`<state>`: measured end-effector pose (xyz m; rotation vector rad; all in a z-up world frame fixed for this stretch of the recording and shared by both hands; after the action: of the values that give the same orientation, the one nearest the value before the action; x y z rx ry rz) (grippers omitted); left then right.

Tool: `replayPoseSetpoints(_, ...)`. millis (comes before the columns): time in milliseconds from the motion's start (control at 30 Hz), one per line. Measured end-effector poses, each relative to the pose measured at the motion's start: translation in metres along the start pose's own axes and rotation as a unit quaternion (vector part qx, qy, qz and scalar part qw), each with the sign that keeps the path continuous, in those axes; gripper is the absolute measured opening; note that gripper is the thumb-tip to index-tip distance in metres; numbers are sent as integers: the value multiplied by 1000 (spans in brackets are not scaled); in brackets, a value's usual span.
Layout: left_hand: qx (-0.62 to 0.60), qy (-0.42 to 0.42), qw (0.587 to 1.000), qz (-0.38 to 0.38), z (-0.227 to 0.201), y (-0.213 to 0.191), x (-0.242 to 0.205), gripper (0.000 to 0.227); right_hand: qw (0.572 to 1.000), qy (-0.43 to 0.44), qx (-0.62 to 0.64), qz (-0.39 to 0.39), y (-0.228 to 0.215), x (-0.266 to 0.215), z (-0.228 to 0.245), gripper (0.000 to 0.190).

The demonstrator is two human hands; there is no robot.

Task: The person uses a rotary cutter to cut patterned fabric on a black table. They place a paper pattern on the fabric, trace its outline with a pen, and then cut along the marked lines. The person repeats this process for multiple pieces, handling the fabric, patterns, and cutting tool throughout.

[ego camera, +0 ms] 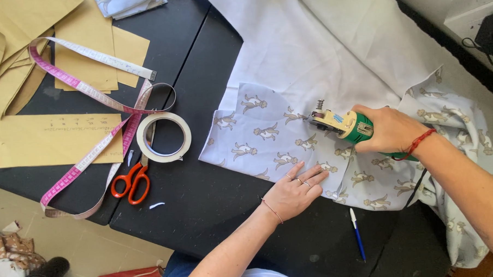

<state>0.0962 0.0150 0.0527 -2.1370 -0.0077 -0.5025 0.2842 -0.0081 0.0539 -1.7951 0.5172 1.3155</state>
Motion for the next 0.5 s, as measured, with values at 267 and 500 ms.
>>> replayPoseSetpoints(267,-34,-18,999,2,7,-4,-4,16,1000,-16,-7,-26,6,13,-9,64)
replayPoseSetpoints(500,-36,-221,972,-71,86,-61,26,30,999,19,38,19,12,-4,-7,68)
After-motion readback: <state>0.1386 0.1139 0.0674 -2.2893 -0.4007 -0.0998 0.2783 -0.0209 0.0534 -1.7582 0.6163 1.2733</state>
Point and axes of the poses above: each hand's wrist, its own x-axis towards the middle knuckle, its own y-axis out of the palm, z = x × y, the point moved 9 cm from there along x, towards the middle knuckle, and after that the axes turned 13 degrees about z, right-handed, at the moved point
